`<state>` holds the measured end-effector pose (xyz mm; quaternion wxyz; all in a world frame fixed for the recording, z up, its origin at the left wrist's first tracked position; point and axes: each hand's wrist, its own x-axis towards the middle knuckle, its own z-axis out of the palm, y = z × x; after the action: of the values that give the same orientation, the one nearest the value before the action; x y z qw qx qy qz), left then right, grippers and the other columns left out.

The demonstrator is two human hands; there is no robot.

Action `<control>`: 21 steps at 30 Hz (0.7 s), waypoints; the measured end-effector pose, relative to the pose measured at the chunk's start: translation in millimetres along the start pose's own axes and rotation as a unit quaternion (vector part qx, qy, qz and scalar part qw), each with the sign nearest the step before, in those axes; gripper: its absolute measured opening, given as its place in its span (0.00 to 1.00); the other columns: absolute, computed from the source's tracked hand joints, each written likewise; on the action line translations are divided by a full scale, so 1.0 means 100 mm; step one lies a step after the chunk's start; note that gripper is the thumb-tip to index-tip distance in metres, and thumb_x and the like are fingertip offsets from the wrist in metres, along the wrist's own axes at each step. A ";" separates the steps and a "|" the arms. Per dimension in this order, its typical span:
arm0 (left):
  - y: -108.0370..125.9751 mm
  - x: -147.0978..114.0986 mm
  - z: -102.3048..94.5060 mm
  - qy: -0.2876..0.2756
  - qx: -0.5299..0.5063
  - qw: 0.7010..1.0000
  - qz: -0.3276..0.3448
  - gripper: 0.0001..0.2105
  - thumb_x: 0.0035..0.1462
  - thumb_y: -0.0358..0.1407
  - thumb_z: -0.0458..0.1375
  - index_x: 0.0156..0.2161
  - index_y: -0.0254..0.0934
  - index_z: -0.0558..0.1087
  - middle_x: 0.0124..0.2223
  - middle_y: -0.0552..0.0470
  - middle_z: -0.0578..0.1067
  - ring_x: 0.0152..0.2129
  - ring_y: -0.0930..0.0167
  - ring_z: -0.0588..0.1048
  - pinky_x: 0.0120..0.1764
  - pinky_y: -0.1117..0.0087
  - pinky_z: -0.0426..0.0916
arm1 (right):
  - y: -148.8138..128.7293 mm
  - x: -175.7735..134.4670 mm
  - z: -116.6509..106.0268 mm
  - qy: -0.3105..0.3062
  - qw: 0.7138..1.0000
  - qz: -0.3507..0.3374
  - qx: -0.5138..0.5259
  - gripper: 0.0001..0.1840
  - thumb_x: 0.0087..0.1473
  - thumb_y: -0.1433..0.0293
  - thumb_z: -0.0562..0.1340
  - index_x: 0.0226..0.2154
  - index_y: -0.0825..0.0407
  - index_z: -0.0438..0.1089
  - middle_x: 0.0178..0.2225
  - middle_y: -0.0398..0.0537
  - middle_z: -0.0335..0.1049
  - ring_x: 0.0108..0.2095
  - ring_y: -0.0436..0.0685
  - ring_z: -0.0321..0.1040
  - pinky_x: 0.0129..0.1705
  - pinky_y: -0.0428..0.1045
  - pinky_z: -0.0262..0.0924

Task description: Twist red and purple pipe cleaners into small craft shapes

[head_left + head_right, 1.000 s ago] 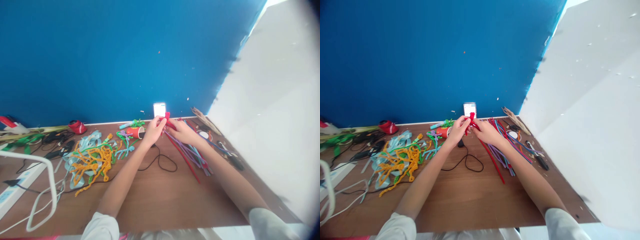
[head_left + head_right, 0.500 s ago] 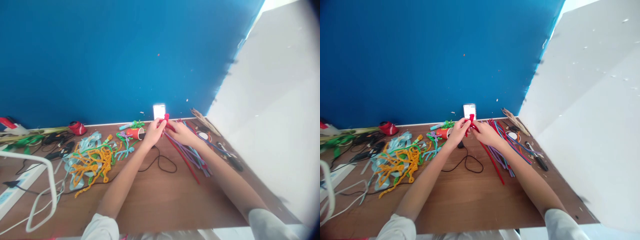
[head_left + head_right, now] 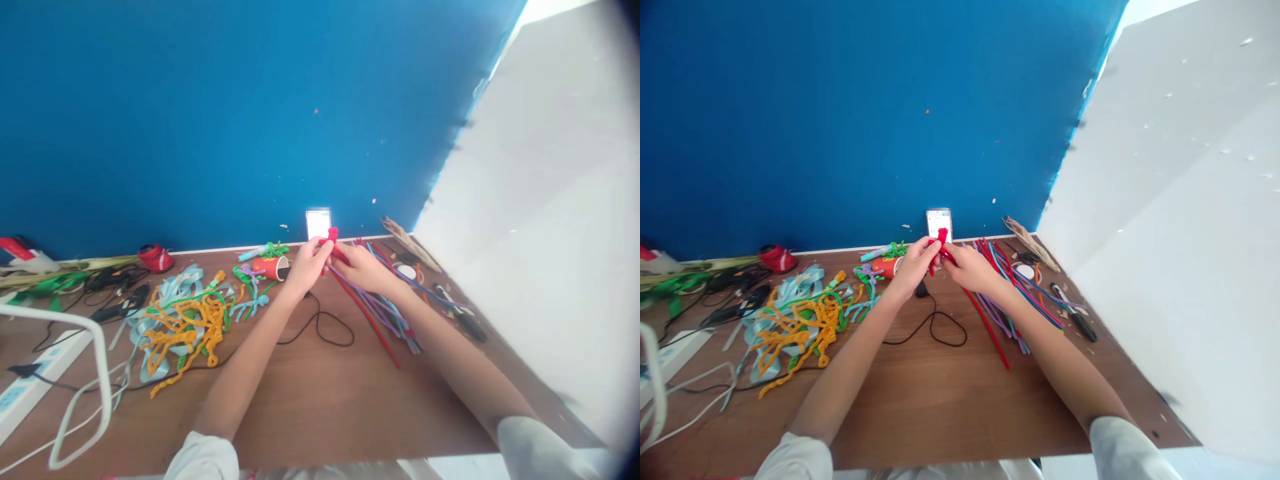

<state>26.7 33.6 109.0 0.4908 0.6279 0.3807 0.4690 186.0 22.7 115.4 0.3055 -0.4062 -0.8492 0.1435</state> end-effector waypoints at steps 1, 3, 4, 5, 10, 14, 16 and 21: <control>0.04 -0.02 0.01 0.001 0.006 1.000 0.015 0.11 0.61 0.43 0.53 0.36 0.36 0.67 0.24 0.57 0.66 0.18 0.78 0.65 0.21 0.77 0.60 | -0.03 0.00 -0.01 0.004 1.000 -0.005 0.007 0.11 0.59 0.74 0.51 0.40 0.51 0.67 0.30 0.46 0.73 0.27 0.53 0.66 0.33 0.46 0.53; 0.11 -0.06 0.02 0.028 0.016 0.999 0.041 0.08 0.61 0.39 0.53 0.34 0.36 0.67 0.23 0.58 0.64 0.18 0.78 0.64 0.21 0.77 0.58 | -0.08 -0.01 -0.04 0.018 1.000 -0.011 0.018 0.10 0.60 0.73 0.51 0.39 0.51 0.67 0.29 0.45 0.72 0.27 0.52 0.65 0.33 0.46 0.52; 0.14 -0.08 0.03 0.035 0.016 0.998 0.050 0.07 0.61 0.38 0.52 0.34 0.36 0.67 0.23 0.58 0.64 0.19 0.78 0.64 0.22 0.77 0.57 | -0.11 -0.01 -0.06 0.028 0.999 -0.011 0.020 0.10 0.60 0.73 0.51 0.38 0.51 0.67 0.29 0.45 0.71 0.27 0.52 0.65 0.33 0.46 0.52; 0.17 -0.09 0.03 0.039 0.015 0.998 0.057 0.07 0.62 0.37 0.52 0.34 0.36 0.67 0.23 0.58 0.64 0.19 0.78 0.63 0.22 0.77 0.57 | -0.14 -0.02 -0.07 0.036 0.999 -0.010 0.022 0.09 0.60 0.72 0.51 0.37 0.51 0.67 0.28 0.44 0.70 0.27 0.52 0.64 0.33 0.46 0.52; 0.27 -0.12 0.01 0.011 0.022 0.998 0.061 0.10 0.62 0.41 0.52 0.35 0.36 0.67 0.24 0.57 0.64 0.19 0.78 0.62 0.22 0.77 0.56 | -0.21 -0.03 -0.14 0.056 0.998 -0.010 0.039 0.10 0.63 0.68 0.53 0.33 0.51 0.66 0.27 0.43 0.68 0.27 0.51 0.62 0.32 0.46 0.51; 0.33 -0.14 -0.02 0.013 0.043 0.997 0.069 0.16 0.64 0.46 0.50 0.30 0.36 0.66 0.24 0.56 0.64 0.20 0.77 0.63 0.24 0.75 0.57 | -0.23 -0.04 -0.19 0.071 0.995 -0.013 0.070 0.16 0.66 0.62 0.50 0.34 0.52 0.68 0.27 0.43 0.67 0.27 0.51 0.61 0.32 0.46 0.50; 0.35 -0.15 -0.03 0.027 0.051 0.995 0.076 0.21 0.65 0.48 0.47 0.26 0.36 0.63 0.22 0.55 0.63 0.20 0.76 0.62 0.24 0.73 0.57 | -0.24 -0.05 -0.21 0.080 0.993 -0.015 0.087 0.19 0.67 0.59 0.49 0.33 0.53 0.68 0.27 0.42 0.67 0.27 0.50 0.61 0.32 0.46 0.50; 0.40 -0.19 -0.03 0.019 0.059 0.995 0.079 0.20 0.65 0.47 0.47 0.26 0.36 0.64 0.24 0.54 0.65 0.21 0.75 0.64 0.26 0.73 0.59 | -0.26 -0.07 -0.23 0.104 0.988 -0.013 0.111 0.23 0.67 0.58 0.48 0.27 0.53 0.65 0.24 0.41 0.63 0.26 0.50 0.58 0.31 0.46 0.49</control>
<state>19.1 7.4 143.8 0.4066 0.6748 0.3662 0.4952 188.4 1.0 143.5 0.4374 -0.3718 -0.7965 0.1896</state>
